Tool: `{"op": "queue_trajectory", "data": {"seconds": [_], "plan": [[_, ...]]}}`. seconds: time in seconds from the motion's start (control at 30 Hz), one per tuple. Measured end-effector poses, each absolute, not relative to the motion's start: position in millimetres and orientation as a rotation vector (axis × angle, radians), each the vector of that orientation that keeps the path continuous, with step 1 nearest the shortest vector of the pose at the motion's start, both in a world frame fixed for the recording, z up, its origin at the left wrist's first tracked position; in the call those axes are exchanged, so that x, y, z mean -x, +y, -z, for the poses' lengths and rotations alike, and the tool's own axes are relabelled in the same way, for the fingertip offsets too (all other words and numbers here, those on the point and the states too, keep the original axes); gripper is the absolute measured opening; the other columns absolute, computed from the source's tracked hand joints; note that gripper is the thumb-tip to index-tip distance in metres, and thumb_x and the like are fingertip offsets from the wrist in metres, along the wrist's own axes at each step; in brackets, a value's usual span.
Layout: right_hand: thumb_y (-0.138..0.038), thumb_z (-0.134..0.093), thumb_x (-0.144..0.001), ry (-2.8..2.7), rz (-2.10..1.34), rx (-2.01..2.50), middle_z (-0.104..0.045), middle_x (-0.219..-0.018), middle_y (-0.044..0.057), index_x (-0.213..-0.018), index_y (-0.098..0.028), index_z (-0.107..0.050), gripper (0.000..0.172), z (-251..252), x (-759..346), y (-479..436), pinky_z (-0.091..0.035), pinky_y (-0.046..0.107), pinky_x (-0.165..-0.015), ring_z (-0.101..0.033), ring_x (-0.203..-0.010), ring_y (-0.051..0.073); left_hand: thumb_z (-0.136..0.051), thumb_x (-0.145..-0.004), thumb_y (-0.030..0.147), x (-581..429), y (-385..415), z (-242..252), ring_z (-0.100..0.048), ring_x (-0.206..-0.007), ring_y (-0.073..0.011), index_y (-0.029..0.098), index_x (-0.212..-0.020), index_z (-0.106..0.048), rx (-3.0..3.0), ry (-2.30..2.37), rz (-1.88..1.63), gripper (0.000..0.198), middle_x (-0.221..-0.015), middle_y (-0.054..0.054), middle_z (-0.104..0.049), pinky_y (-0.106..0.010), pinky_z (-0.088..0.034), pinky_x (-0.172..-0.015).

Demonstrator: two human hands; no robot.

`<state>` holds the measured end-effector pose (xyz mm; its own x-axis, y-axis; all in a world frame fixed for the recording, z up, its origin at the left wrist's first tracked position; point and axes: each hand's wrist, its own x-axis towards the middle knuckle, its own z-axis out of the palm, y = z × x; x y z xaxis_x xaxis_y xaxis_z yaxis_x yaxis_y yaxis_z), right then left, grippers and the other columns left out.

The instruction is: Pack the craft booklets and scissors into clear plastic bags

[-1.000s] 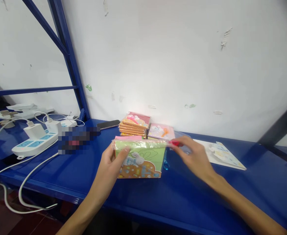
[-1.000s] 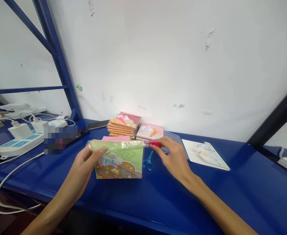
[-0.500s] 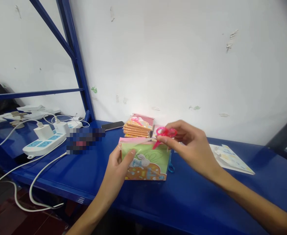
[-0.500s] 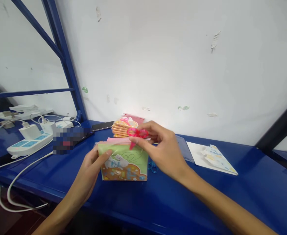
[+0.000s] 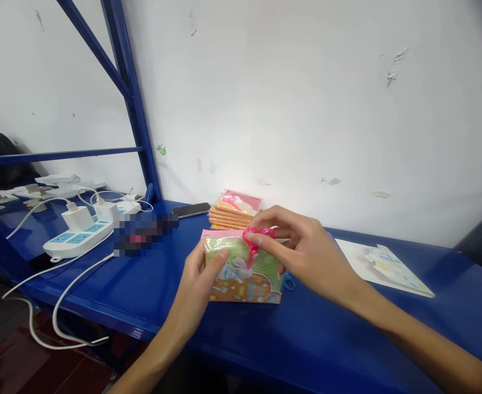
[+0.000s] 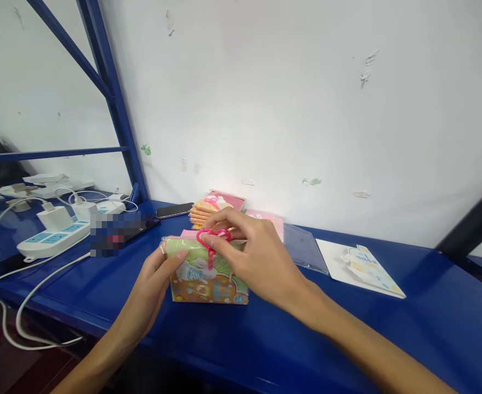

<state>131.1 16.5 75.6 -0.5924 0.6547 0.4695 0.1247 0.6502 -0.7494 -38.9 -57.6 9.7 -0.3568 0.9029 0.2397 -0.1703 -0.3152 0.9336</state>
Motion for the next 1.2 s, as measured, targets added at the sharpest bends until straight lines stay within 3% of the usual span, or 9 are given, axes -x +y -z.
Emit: {"op": "queue_trajectory", "data": {"seconds": [0.27, 0.5, 0.77, 0.9, 1.03, 1.1, 1.2], "plan": [[-0.032, -0.068, -0.093, -2.216, -0.562, 0.655, -0.075, -0.079, -0.002, -0.089, -0.027, -0.073, 0.008, -74, -131, 18, -0.055, 0.032, -0.064, -0.067, -0.064, 0.016, -0.073, -0.085, 0.036, 39, -56, -7, -0.069, -0.11, -0.0302, 0.017, -0.12, -0.07, -1.052, 1.099, -1.766, 0.039, -0.12, -0.008, -0.076, -0.03, -0.055, -0.081], [-0.03, -0.065, -0.094, -2.335, -0.206, 0.598, -0.078, -0.091, 0.001, -0.102, -0.027, -0.077, 0.015, -71, -133, 16, -0.053, 0.035, -0.071, -0.068, -0.075, 0.019, -0.073, -0.086, 0.032, 42, -55, -2, -0.07, -0.106, -0.0284, 0.018, -0.127, -0.067, -1.061, 1.081, -1.761, 0.044, -0.115, -0.007, -0.077, -0.031, -0.054, -0.084], [-0.022, -0.061, -0.095, -2.269, -0.091, 0.631, -0.076, -0.096, 0.0, -0.099, -0.025, -0.071, 0.012, -82, -143, 21, -0.05, 0.031, -0.068, -0.067, -0.081, 0.018, -0.075, -0.084, 0.028, 44, -55, -1, -0.071, -0.103, -0.0271, 0.015, -0.129, -0.065, -1.055, 1.141, -1.752, 0.048, -0.112, -0.008, -0.078, -0.029, -0.053, -0.085], [-0.029, -0.062, -0.096, -2.314, 0.011, 0.68, -0.073, -0.105, 0.002, -0.103, -0.027, -0.071, 0.011, -90, -152, 27, -0.051, 0.036, -0.077, -0.066, -0.094, 0.022, -0.073, -0.083, 0.026, 43, -55, -4, -0.072, -0.103, -0.028, 0.014, -0.127, -0.065, -1.058, 1.169, -1.746, 0.047, -0.112, -0.008, -0.078, -0.03, -0.054, -0.084], [-0.035, -0.065, -0.095, -2.456, 0.06, 0.651, -0.069, -0.123, 0.004, -0.116, -0.028, -0.067, 0.022, -87, -156, 35, -0.049, 0.042, -0.094, -0.061, -0.116, 0.026, -0.072, -0.079, 0.021, 46, -55, -5, -0.072, -0.107, -0.03, 0.015, -0.129, -0.063, -1.086, 1.22, -1.688, 0.051, -0.115, -0.009, -0.077, -0.033, -0.056, -0.088], [-0.034, -0.065, -0.095, -2.508, -0.015, 0.669, -0.071, -0.123, 0.003, -0.123, -0.028, -0.064, 0.028, -84, -156, 40, -0.051, 0.042, -0.094, -0.064, -0.115, 0.026, -0.071, -0.078, 0.016, 50, -53, -3, -0.071, -0.111, -0.0303, 0.017, -0.134, -0.058, -1.117, 1.247, -1.612, 0.057, -0.119, -0.009, -0.076, -0.035, -0.055, -0.093], [-0.032, -0.064, -0.095, -2.535, -0.194, 0.719, -0.076, -0.11, 0.001, -0.118, -0.028, -0.067, 0.024, -81, -154, 49, -0.055, 0.038, -0.082, -0.071, -0.099, 0.023, -0.071, -0.077, 0.009, 58, -51, 2, -0.07, -0.115, -0.0288, 0.021, -0.142, -0.05, -1.183, 1.229, -1.444, 0.069, -0.125, -0.01, -0.074, -0.036, -0.055, -0.097]]}}
